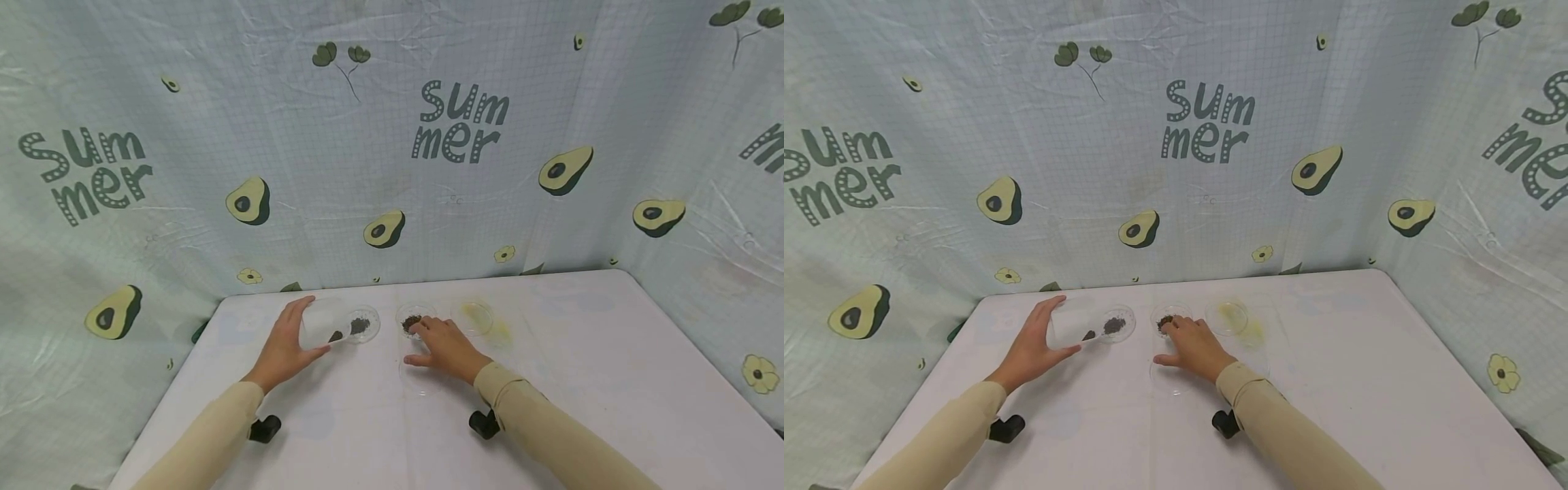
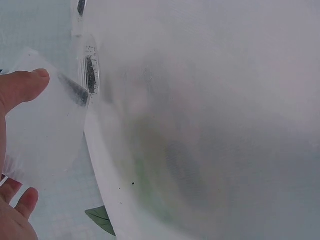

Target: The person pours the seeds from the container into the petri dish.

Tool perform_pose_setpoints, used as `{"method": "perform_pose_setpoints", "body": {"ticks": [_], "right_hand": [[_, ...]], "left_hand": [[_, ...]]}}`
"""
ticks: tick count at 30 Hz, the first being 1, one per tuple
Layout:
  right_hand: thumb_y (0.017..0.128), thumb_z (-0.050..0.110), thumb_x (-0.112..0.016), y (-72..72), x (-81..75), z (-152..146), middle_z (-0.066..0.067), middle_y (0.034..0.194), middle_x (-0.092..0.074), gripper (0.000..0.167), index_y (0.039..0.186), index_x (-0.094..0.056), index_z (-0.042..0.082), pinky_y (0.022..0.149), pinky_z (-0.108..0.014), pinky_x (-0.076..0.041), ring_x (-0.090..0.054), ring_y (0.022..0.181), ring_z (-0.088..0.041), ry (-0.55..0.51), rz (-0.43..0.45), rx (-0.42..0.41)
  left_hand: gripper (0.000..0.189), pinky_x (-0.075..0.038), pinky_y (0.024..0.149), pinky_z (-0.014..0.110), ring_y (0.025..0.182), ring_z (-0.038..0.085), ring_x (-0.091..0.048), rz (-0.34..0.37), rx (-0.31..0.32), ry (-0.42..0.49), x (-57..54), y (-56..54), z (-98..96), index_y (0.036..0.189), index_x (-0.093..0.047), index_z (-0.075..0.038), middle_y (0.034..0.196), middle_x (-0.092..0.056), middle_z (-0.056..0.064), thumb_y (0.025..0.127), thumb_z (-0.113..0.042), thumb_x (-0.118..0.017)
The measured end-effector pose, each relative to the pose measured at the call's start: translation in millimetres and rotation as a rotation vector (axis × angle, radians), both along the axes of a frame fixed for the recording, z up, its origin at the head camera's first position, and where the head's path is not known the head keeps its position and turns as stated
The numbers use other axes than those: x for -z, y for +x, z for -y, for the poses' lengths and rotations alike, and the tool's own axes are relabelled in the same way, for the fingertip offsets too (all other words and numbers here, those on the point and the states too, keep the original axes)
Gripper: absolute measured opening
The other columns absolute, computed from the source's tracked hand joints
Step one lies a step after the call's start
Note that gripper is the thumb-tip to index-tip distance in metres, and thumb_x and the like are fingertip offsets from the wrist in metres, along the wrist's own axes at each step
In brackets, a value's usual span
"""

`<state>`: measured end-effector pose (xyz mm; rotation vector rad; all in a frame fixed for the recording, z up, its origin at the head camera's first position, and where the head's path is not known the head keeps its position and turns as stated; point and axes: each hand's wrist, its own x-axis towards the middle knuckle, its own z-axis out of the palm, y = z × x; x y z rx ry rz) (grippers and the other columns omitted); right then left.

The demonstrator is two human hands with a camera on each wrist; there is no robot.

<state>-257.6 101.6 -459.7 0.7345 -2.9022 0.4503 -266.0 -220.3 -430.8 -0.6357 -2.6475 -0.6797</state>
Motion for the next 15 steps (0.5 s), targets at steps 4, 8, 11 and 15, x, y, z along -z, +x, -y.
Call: {"method": "perform_pose_setpoints", "body": {"ticks": [4, 8, 11, 15], "right_hand": [[0.081, 0.056, -0.069, 2.7, -1.0, -0.5, -0.008, 0.120, -0.061, 0.060, 0.124, -0.061, 0.014, 0.101, -0.048, -0.043, -0.058, 0.113, -0.023, 0.013, -0.002, 0.003], [0.081, 0.055, -0.069, 5.2, -2.1, -0.9, -0.007, 0.119, -0.061, 0.060, 0.124, -0.061, 0.014, 0.099, -0.048, -0.043, -0.057, 0.112, -0.022, 0.014, -0.008, 0.000], [0.081, 0.055, -0.070, 6.9, -2.1, -1.4, -0.006, 0.116, -0.061, 0.059, 0.122, -0.062, 0.014, 0.098, -0.047, -0.043, -0.057, 0.110, -0.021, 0.012, -0.015, -0.002], [0.081, 0.056, -0.070, 8.9, -1.1, -2.7, -0.006, 0.117, -0.061, 0.059, 0.122, -0.062, 0.015, 0.097, -0.047, -0.043, -0.057, 0.110, -0.021, 0.008, -0.018, -0.003]], "left_hand": [[0.097, -0.037, 0.108, 0.055, 0.134, 0.035, -0.039, 0.019, -0.020, 0.005, 2.6, 1.6, 2.0, 0.147, -0.031, -0.007, 0.145, -0.038, 0.016, 0.071, -0.028, -0.086], [0.097, -0.037, 0.108, 0.055, 0.133, 0.035, -0.039, 0.021, -0.036, 0.013, 5.2, 2.8, 4.0, 0.147, -0.031, -0.007, 0.145, -0.038, 0.016, 0.071, -0.028, -0.086], [0.098, -0.037, 0.108, 0.055, 0.133, 0.035, -0.040, 0.023, -0.044, 0.021, 8.1, 3.0, 5.3, 0.147, -0.030, -0.006, 0.144, -0.039, 0.016, 0.070, -0.028, -0.087], [0.098, -0.037, 0.108, 0.055, 0.132, 0.035, -0.040, 0.028, -0.055, 0.038, 12.6, 3.6, 7.9, 0.147, -0.030, -0.006, 0.144, -0.040, 0.016, 0.070, -0.027, -0.087]]}}
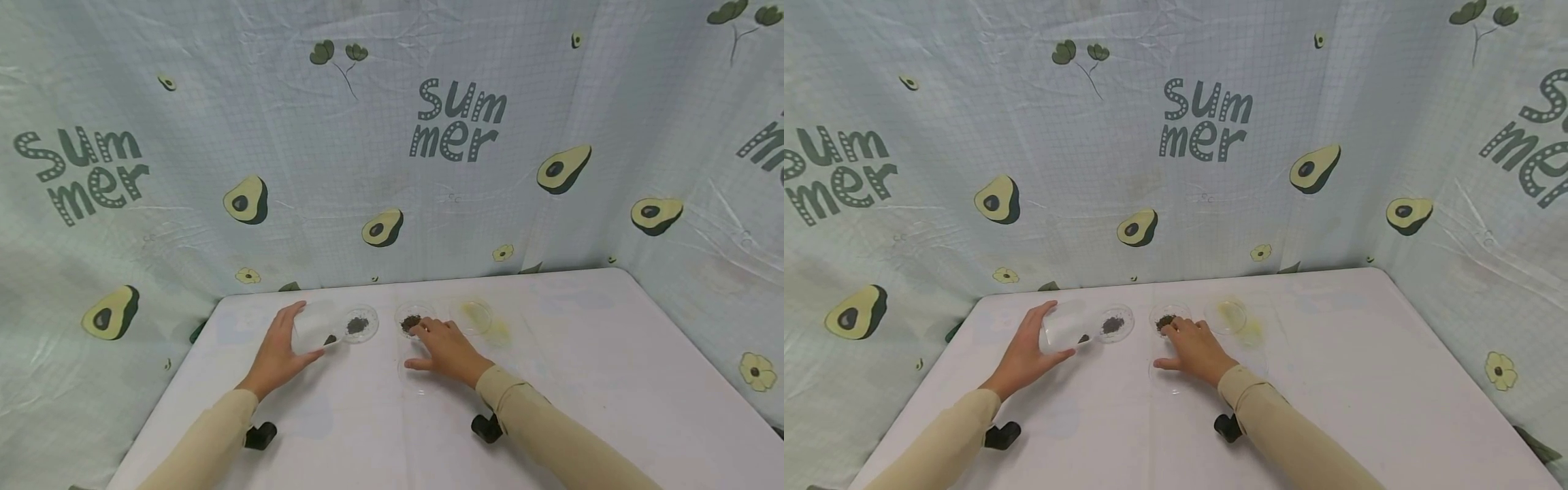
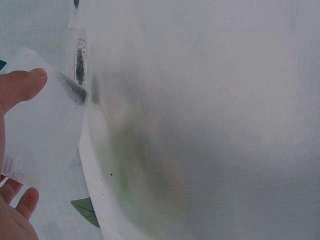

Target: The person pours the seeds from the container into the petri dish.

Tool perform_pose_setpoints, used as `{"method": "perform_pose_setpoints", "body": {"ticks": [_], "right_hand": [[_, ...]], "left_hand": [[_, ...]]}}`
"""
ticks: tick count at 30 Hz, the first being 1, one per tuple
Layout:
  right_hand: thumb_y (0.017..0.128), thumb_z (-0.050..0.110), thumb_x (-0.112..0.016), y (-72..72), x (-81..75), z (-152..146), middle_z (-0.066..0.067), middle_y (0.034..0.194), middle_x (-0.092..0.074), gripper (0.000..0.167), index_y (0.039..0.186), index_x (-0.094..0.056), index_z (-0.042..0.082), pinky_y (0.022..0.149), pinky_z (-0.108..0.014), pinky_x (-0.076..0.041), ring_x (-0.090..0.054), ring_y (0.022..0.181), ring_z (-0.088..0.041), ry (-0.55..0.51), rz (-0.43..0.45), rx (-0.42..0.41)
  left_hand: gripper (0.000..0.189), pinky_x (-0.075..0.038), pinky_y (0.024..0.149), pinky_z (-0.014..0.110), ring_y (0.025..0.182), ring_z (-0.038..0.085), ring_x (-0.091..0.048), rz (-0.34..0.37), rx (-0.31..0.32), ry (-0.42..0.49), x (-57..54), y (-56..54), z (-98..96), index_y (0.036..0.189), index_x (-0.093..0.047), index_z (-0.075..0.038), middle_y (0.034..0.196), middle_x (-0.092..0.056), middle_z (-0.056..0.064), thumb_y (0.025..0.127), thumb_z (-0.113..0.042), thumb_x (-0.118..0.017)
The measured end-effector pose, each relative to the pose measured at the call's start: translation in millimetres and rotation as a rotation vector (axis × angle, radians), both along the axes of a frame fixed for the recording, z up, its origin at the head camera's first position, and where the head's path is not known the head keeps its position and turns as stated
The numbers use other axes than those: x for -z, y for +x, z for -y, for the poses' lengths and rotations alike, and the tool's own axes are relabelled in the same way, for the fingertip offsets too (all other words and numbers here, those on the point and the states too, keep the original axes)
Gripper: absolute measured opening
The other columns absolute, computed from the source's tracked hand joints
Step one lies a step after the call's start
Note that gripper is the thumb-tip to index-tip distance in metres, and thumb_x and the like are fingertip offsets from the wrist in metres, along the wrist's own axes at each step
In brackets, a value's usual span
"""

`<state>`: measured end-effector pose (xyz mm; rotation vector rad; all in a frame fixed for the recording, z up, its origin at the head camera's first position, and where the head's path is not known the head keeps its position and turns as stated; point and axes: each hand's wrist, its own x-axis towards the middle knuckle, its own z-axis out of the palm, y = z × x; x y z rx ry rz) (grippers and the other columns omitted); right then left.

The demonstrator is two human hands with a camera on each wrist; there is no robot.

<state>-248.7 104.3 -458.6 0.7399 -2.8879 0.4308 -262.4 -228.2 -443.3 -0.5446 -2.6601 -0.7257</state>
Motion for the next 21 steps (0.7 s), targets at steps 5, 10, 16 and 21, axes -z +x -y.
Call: {"method": "perform_pose_setpoints", "body": {"ticks": [5, 10, 16, 21], "right_hand": [[0.080, 0.057, -0.069, 1.0, 3.2, -1.7, -0.007, 0.121, -0.060, 0.060, 0.123, -0.061, 0.015, 0.098, -0.048, -0.043, -0.057, 0.113, -0.022, 0.006, -0.001, -0.009], [0.080, 0.059, -0.069, 3.8, 5.7, -3.5, -0.005, 0.118, -0.060, 0.060, 0.121, -0.060, 0.015, 0.096, -0.047, -0.044, -0.057, 0.111, -0.021, 0.020, -0.017, -0.030], [0.078, 0.059, -0.070, 7.3, 4.7, -5.2, -0.005, 0.121, -0.060, 0.062, 0.120, -0.060, 0.015, 0.095, -0.047, -0.044, -0.057, 0.115, -0.023, 0.022, -0.022, -0.058], [0.075, 0.061, -0.072, 8.6, 6.1, -6.5, -0.004, 0.120, -0.059, 0.065, 0.120, -0.060, 0.015, 0.095, -0.047, -0.043, -0.057, 0.114, -0.022, 0.037, -0.005, -0.076]], "left_hand": [[0.098, -0.038, 0.107, 0.055, 0.132, 0.035, -0.040, 0.019, -0.017, 0.021, 4.0, 1.8, 3.6, 0.148, -0.029, -0.007, 0.145, -0.039, 0.017, 0.071, -0.027, -0.086], [0.097, -0.038, 0.106, 0.056, 0.133, 0.035, -0.039, 0.043, -0.029, 0.048, 6.4, 3.0, 6.2, 0.148, -0.029, -0.008, 0.144, -0.039, 0.017, 0.072, -0.026, -0.086], [0.096, -0.036, 0.108, 0.058, 0.134, 0.037, -0.039, 0.084, -0.068, 0.066, 9.6, 2.5, 7.7, 0.148, -0.028, -0.005, 0.144, -0.038, 0.018, 0.073, -0.026, -0.085], [0.098, -0.037, 0.107, 0.059, 0.132, 0.038, -0.040, 0.124, -0.107, 0.071, 12.5, 2.4, 9.2, 0.149, -0.025, -0.006, 0.145, -0.036, 0.019, 0.074, -0.027, -0.084]]}}
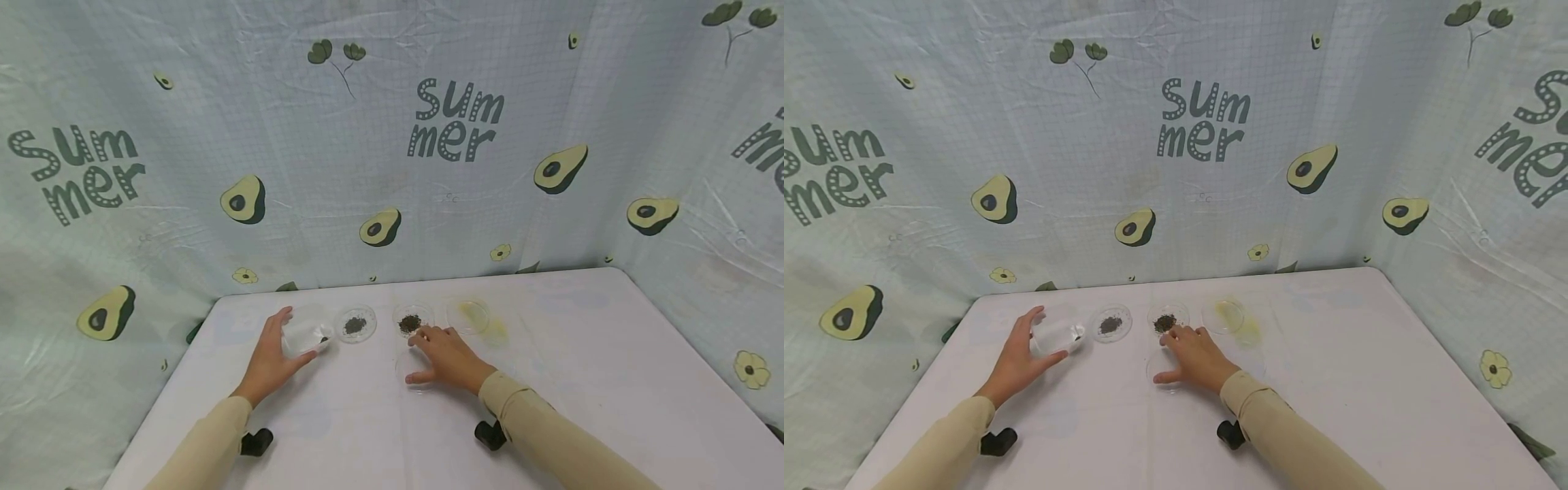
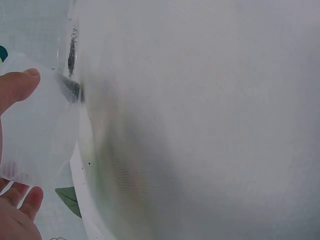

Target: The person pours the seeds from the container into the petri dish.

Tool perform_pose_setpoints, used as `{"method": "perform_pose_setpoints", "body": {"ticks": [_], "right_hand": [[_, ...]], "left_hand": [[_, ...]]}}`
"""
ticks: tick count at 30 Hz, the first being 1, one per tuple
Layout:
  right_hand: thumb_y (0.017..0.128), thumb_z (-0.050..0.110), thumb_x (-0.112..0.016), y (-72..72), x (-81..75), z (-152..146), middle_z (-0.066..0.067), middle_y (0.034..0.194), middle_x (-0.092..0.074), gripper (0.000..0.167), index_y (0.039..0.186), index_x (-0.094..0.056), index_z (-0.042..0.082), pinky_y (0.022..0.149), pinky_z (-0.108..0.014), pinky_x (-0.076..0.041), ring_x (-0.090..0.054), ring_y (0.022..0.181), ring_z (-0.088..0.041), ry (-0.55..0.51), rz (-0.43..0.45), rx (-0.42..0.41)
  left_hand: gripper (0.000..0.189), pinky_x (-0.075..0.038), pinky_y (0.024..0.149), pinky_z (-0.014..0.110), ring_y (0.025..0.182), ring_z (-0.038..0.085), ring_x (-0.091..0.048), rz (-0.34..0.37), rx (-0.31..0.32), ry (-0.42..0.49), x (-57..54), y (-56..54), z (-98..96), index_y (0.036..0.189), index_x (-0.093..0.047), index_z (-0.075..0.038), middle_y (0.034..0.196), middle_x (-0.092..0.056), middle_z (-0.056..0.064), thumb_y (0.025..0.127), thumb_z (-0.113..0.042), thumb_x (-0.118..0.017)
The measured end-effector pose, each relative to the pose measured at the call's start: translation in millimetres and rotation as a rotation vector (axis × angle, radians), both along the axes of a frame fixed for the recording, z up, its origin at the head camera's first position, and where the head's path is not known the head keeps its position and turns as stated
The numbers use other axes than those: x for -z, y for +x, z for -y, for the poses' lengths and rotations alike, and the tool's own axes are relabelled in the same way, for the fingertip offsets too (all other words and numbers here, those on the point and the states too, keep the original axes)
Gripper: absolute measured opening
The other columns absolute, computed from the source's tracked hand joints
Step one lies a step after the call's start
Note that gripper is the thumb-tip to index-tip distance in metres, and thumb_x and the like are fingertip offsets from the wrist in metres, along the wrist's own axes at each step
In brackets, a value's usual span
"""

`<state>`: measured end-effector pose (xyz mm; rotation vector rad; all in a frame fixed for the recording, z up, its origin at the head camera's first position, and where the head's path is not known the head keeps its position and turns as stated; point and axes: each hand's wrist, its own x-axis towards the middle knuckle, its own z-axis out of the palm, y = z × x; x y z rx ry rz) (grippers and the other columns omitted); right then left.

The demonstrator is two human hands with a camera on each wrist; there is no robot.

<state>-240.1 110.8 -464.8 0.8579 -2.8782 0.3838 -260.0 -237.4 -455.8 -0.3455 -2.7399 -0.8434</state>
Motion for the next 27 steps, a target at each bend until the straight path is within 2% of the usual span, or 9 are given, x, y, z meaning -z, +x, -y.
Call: {"method": "perform_pose_setpoints", "body": {"ticks": [9, 14, 18, 27], "right_hand": [[0.071, 0.065, -0.073, 0.2, 3.8, -0.9, -0.003, 0.117, -0.059, 0.071, 0.123, -0.059, 0.018, 0.091, -0.047, -0.045, -0.057, 0.108, -0.023, 0.060, -0.015, -0.013], [0.066, 0.069, -0.073, 0.8, 3.3, -1.9, -0.004, 0.122, -0.059, 0.079, 0.126, -0.058, 0.019, 0.091, -0.047, -0.043, -0.056, 0.112, -0.023, 0.077, 0.000, -0.015], [0.062, 0.071, -0.074, 1.6, 2.1, -3.2, -0.004, 0.125, -0.058, 0.086, 0.129, -0.057, 0.020, 0.092, -0.047, -0.042, -0.054, 0.113, -0.023, 0.096, 0.002, -0.026], [0.066, 0.066, -0.076, 4.0, 0.8, -3.9, -0.005, 0.129, -0.057, 0.083, 0.131, -0.056, 0.020, 0.091, -0.046, -0.040, -0.053, 0.116, -0.023, 0.105, 0.018, -0.034]], "left_hand": [[0.100, -0.041, 0.104, 0.057, 0.133, 0.039, -0.039, 0.050, -0.007, 0.064, -0.2, 3.8, 3.3, 0.151, -0.019, -0.005, 0.145, -0.035, 0.022, 0.076, -0.028, -0.082], [0.101, -0.040, 0.105, 0.056, 0.134, 0.038, -0.038, 0.109, -0.029, 0.106, 1.5, 3.1, 4.8, 0.152, -0.016, -0.007, 0.147, -0.033, 0.022, 0.078, -0.030, -0.080], [0.100, -0.039, 0.106, 0.055, 0.135, 0.038, -0.037, 0.132, -0.050, 0.106, 4.0, 1.1, 5.9, 0.153, -0.014, -0.007, 0.148, -0.033, 0.021, 0.080, -0.032, -0.079], [0.100, -0.039, 0.105, 0.056, 0.134, 0.037, -0.037, 0.171, -0.056, 0.131, 6.5, -0.4, 5.6, 0.153, -0.013, -0.007, 0.147, -0.034, 0.020, 0.082, -0.039, -0.076]]}}
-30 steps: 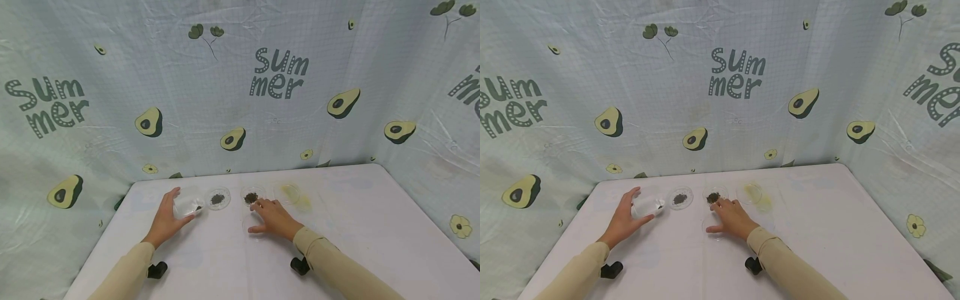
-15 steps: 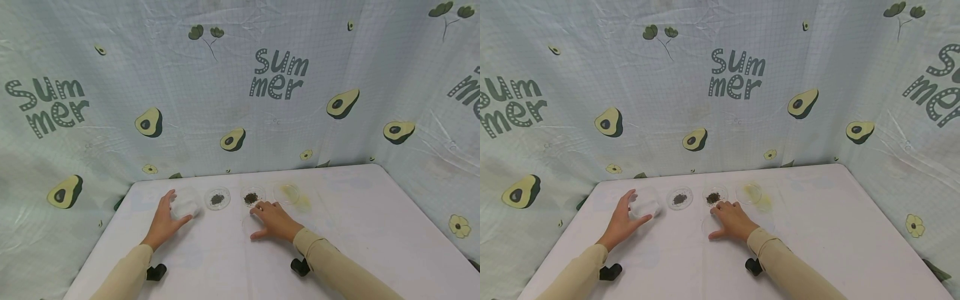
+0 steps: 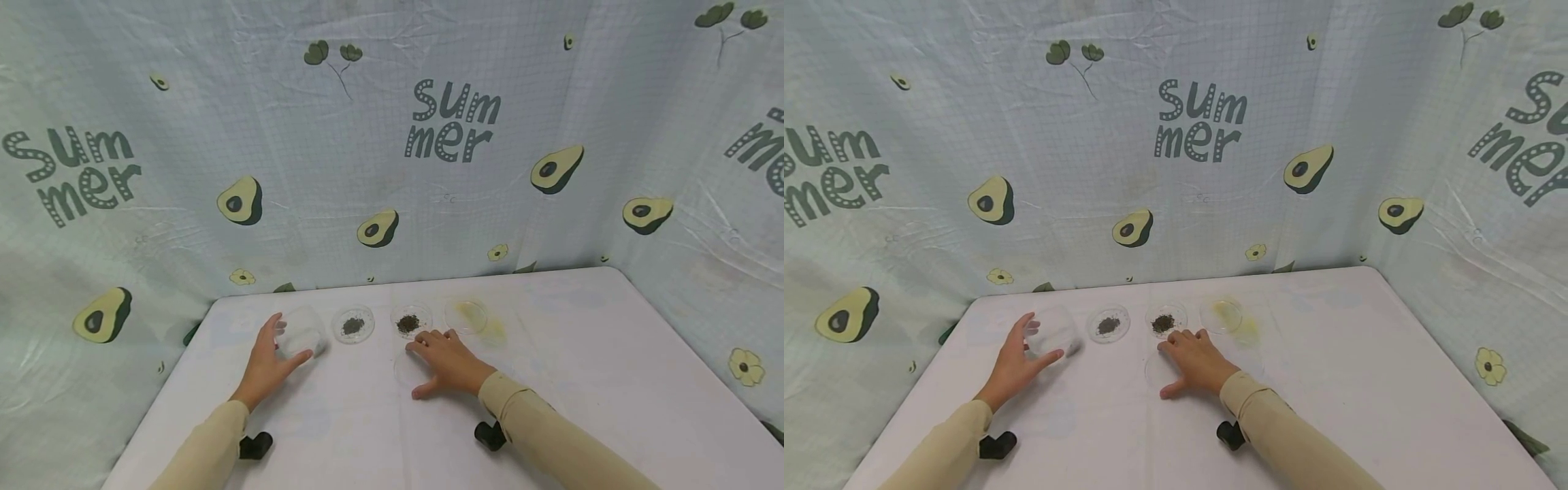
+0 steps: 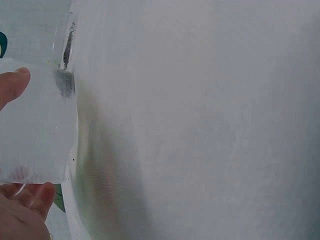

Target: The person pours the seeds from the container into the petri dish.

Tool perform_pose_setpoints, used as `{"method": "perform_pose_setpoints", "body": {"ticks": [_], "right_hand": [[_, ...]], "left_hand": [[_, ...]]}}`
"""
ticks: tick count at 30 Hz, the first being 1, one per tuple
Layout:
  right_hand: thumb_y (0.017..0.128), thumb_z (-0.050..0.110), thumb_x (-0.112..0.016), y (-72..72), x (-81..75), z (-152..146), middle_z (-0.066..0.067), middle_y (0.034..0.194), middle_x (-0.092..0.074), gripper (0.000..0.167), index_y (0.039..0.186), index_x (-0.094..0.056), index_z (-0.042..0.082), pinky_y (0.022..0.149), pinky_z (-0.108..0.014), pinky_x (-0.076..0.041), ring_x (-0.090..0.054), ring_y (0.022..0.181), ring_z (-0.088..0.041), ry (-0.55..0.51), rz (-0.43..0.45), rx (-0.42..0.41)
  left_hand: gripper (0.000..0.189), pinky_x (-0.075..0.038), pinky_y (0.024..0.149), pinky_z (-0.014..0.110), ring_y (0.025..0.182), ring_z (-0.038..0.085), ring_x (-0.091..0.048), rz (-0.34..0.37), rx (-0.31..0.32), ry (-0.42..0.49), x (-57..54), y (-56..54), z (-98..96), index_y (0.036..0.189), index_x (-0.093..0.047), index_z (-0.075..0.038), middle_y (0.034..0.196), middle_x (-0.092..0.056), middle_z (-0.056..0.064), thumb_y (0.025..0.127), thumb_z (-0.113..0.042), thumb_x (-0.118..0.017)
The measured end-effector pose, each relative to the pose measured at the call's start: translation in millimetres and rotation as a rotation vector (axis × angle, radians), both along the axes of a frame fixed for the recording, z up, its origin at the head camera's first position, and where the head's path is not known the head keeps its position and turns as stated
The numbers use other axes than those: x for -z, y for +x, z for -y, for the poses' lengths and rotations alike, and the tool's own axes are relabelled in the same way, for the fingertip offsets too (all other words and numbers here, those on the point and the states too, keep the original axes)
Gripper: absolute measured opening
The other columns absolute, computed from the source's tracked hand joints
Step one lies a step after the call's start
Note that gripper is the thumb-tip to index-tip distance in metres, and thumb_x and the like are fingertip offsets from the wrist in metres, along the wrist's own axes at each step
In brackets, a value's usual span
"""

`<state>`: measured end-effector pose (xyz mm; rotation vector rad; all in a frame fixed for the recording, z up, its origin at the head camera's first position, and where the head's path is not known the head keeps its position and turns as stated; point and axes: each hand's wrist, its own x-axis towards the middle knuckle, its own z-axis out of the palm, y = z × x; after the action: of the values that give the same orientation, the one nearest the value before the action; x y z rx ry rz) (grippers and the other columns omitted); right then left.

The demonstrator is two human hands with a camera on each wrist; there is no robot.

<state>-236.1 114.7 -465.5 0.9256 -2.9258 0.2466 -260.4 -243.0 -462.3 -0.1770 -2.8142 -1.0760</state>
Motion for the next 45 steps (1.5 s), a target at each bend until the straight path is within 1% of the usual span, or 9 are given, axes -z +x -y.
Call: {"method": "perform_pose_setpoints", "body": {"ticks": [4, 10, 16, 19, 22, 28, 32, 37, 45], "right_hand": [[0.066, 0.065, -0.076, -0.3, 0.3, -0.3, -0.006, 0.128, -0.057, 0.081, 0.131, -0.055, 0.020, 0.092, -0.046, -0.040, -0.053, 0.116, -0.023, -0.016, -0.009, -0.004], [0.068, 0.066, -0.074, -2.2, -0.9, -2.3, -0.005, 0.128, -0.057, 0.079, 0.131, -0.055, 0.021, 0.093, -0.046, -0.040, -0.054, 0.117, -0.023, -0.025, -0.037, -0.012], [0.070, 0.066, -0.073, -3.3, -5.7, -6.0, -0.006, 0.131, -0.056, 0.079, 0.133, -0.055, 0.022, 0.096, -0.049, -0.040, -0.053, 0.119, -0.024, -0.021, -0.034, -0.002], [0.071, 0.066, -0.072, -4.9, -7.6, -7.0, -0.005, 0.133, -0.056, 0.078, 0.134, -0.055, 0.022, 0.097, -0.050, -0.039, -0.053, 0.121, -0.024, -0.026, -0.025, -0.003], [0.071, 0.065, -0.073, -6.8, -9.7, -7.7, -0.004, 0.132, -0.056, 0.078, 0.134, -0.055, 0.022, 0.097, -0.049, -0.039, -0.053, 0.121, -0.023, -0.040, -0.026, -0.007], [0.071, 0.064, -0.074, -9.8, -13.4, -8.1, -0.005, 0.132, -0.057, 0.077, 0.133, -0.056, 0.021, 0.099, -0.051, -0.039, -0.053, 0.123, -0.024, -0.049, -0.028, 0.006], [0.071, 0.063, -0.074, -13.1, -14.0, -7.7, -0.005, 0.133, -0.056, 0.077, 0.133, -0.056, 0.021, 0.100, -0.052, -0.039, -0.053, 0.123, -0.024, -0.049, -0.015, 0.022], [0.072, 0.061, -0.075, -16.0, -15.1, -7.5, -0.005, 0.134, -0.056, 0.076, 0.134, -0.055, 0.023, 0.101, -0.053, -0.038, -0.053, 0.124, -0.025, -0.071, 0.009, 0.038], [0.073, 0.061, -0.074, -19.3, -16.6, -7.9, -0.008, 0.137, -0.054, 0.079, 0.138, -0.052, 0.021, 0.099, -0.053, -0.039, -0.052, 0.125, -0.027, -0.085, -0.006, 0.059]], "left_hand": [[0.101, -0.038, 0.106, 0.056, 0.134, 0.038, -0.038, 0.025, 0.003, 0.000, -0.3, 0.6, -0.8, 0.153, -0.013, -0.006, 0.147, -0.034, 0.020, 0.082, -0.044, -0.074], [0.101, -0.037, 0.108, 0.055, 0.134, 0.039, -0.037, 0.076, 0.008, 0.010, -3.0, 1.2, -1.4, 0.153, -0.011, -0.006, 0.147, -0.033, 0.022, 0.084, -0.046, -0.072], [0.107, -0.033, 0.110, 0.059, 0.136, 0.041, -0.034, 0.118, 0.005, -0.034, -7.1, -0.2, -0.3, 0.154, -0.007, -0.007, 0.151, -0.027, 0.023, 0.082, -0.049, -0.073], [0.111, -0.029, 0.111, 0.062, 0.138, 0.043, -0.030, 0.119, 0.008, -0.065, -8.7, -1.4, 1.0, 0.155, -0.005, -0.007, 0.152, -0.024, 0.024, 0.080, -0.053, -0.073], [0.110, -0.026, 0.111, 0.064, 0.141, 0.043, -0.026, 0.111, 0.019, -0.080, -11.5, -2.1, 1.0, 0.155, -0.006, -0.007, 0.154, -0.020, 0.025, 0.080, -0.056, -0.071], [0.096, -0.021, 0.114, 0.064, 0.145, 0.042, -0.019, 0.083, 0.028, -0.105, -16.6, -5.7, -2.9, 0.153, -0.015, -0.007, 0.157, -0.017, 0.023, 0.087, -0.058, -0.061], [0.086, -0.018, 0.115, 0.064, 0.146, 0.042, -0.017, 0.066, 0.034, -0.119, -18.4, -7.4, -4.9, 0.152, -0.018, -0.006, 0.158, -0.017, 0.022, 0.092, -0.055, -0.055], [0.078, -0.018, 0.115, 0.064, 0.145, 0.042, -0.018, 0.054, 0.041, -0.124, -17.8, -9.2, -5.6, 0.152, -0.021, -0.006, 0.158, -0.018, 0.022, 0.095, -0.049, -0.054], [0.076, -0.019, 0.113, 0.066, 0.145, 0.043, -0.019, 0.041, 0.052, -0.103, -11.3, -11.2, -5.3, 0.152, -0.020, -0.007, 0.157, -0.019, 0.022, 0.096, -0.047, -0.053]]}}
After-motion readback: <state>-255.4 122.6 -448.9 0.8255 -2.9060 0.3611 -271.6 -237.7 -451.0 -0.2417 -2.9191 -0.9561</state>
